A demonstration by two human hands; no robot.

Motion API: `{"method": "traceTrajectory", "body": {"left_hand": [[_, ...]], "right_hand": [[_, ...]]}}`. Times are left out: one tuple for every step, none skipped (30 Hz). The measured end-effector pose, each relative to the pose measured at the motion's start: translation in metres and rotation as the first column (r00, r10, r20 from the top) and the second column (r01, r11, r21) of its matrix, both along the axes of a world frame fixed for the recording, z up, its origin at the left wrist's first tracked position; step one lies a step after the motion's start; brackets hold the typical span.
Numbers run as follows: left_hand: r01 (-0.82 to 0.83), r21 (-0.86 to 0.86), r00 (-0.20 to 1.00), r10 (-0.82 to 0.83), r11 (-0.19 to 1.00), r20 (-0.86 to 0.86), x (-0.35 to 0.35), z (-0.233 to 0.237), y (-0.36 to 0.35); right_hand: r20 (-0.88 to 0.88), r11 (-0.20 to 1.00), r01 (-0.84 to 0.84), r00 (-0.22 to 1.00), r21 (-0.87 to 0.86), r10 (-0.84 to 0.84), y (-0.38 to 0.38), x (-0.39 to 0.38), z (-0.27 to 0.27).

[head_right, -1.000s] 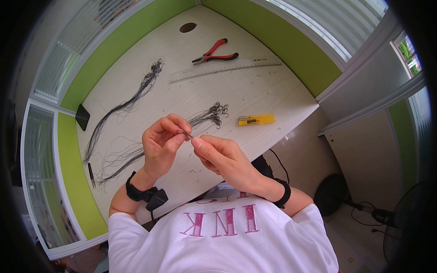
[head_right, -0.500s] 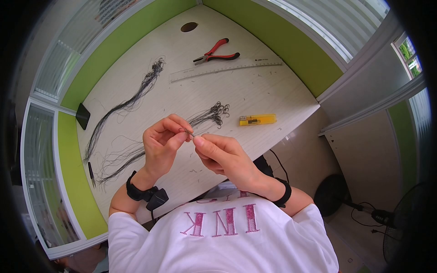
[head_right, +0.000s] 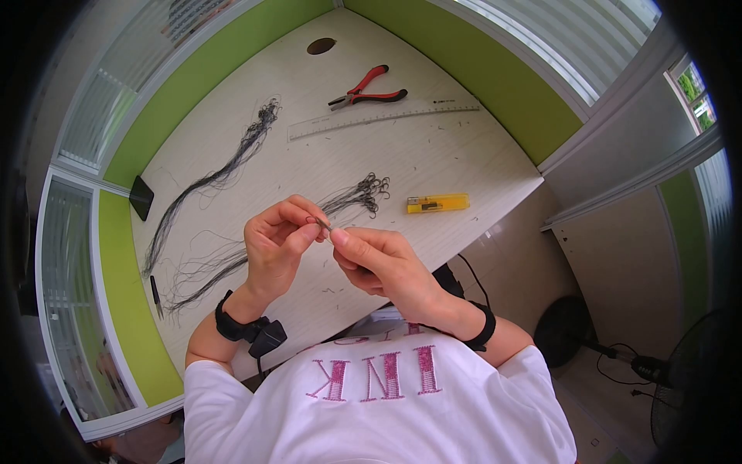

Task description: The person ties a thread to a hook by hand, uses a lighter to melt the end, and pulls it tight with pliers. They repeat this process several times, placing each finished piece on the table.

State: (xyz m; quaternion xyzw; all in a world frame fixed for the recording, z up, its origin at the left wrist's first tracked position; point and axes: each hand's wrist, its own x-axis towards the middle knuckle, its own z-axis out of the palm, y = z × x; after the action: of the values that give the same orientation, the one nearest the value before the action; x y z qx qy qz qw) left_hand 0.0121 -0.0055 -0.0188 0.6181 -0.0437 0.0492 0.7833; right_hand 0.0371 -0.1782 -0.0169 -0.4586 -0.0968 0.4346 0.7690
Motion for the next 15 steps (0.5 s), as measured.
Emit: {"method": "traceTrajectory", "body": {"left_hand": [[0.000,-0.001,1.000,0.000,1.000,-0.003,0.0000,-0.0002,0.0000],[0.000,-0.001,1.000,0.000,1.000,-0.003,0.0000,-0.0001,0.0001],[-0.001,0.000,1.000,0.001,1.000,-0.003,0.0001,-0.0001,0.0001],[-0.003,0.000,1.000,0.003,1.000,-0.002,0.0002,0.0000,0.0002],[-0.003,0.000,1.000,0.003,1.000,-0.002,0.0003,-0.0004,0.0001],[-0.006,0.000,1.000,0.006,1.000,-0.002,0.0003,-0.0011,0.0001],[-0.008,0.001,1.000,0.008,1.000,-0.002,0.0003,-0.0015,0.0000],[-0.008,0.001,1.000,0.008,1.000,-0.002,0.0002,-0.0012,-0.0001],[-0.009,0.009,1.000,0.009,1.000,-0.004,0.0001,-0.0005,-0.0002],[-0.010,0.016,1.000,0.010,1.000,-0.006,-0.0001,0.0000,-0.0002],[-0.010,0.017,1.000,0.010,1.000,-0.006,-0.0001,0.0003,-0.0002],[-0.011,0.019,1.000,0.011,1.000,-0.005,-0.0001,0.0006,-0.0001],[-0.011,0.021,1.000,0.011,1.000,-0.004,-0.0002,0.0007,-0.0001],[-0.011,0.021,1.000,0.011,1.000,-0.004,-0.0002,0.0007,0.0001],[-0.012,0.020,1.000,0.012,1.000,-0.010,-0.0002,0.0007,0.0004]], "right_hand": [[-0.007,1.000,-0.001,1.000,0.000,0.001,0.0001,0.0001,-0.0003],[-0.007,1.000,-0.001,1.000,0.000,0.001,0.0001,0.0001,-0.0004],[-0.009,1.000,0.000,1.000,-0.003,0.000,0.0002,0.0002,-0.0004],[-0.010,1.000,0.000,1.000,-0.006,0.000,0.0003,0.0003,-0.0004],[-0.010,1.000,0.000,1.000,-0.006,0.000,0.0006,0.0003,-0.0002],[-0.008,1.000,0.007,1.000,-0.005,-0.007,0.0010,0.0001,0.0002],[-0.006,1.000,0.014,1.000,-0.004,-0.014,0.0013,-0.0001,0.0004],[-0.006,1.000,0.014,1.000,-0.004,-0.014,0.0013,-0.0003,0.0000],[-0.031,1.000,0.014,0.999,0.001,-0.014,0.0013,-0.0006,-0.0007],[-0.055,1.000,0.013,0.998,0.006,-0.013,0.0014,-0.0010,-0.0012],[-0.056,1.000,0.013,0.998,0.007,-0.013,0.0018,-0.0012,-0.0011],[-0.066,1.000,0.017,0.998,0.012,-0.017,0.0024,-0.0015,-0.0006],[-0.077,1.000,0.022,0.997,0.017,-0.020,0.0027,-0.0017,-0.0001],[-0.077,1.000,0.021,0.997,0.018,-0.020,0.0025,-0.0014,0.0006],[-0.087,1.000,0.011,0.996,0.021,-0.009,0.0023,-0.0009,0.0016]]}}
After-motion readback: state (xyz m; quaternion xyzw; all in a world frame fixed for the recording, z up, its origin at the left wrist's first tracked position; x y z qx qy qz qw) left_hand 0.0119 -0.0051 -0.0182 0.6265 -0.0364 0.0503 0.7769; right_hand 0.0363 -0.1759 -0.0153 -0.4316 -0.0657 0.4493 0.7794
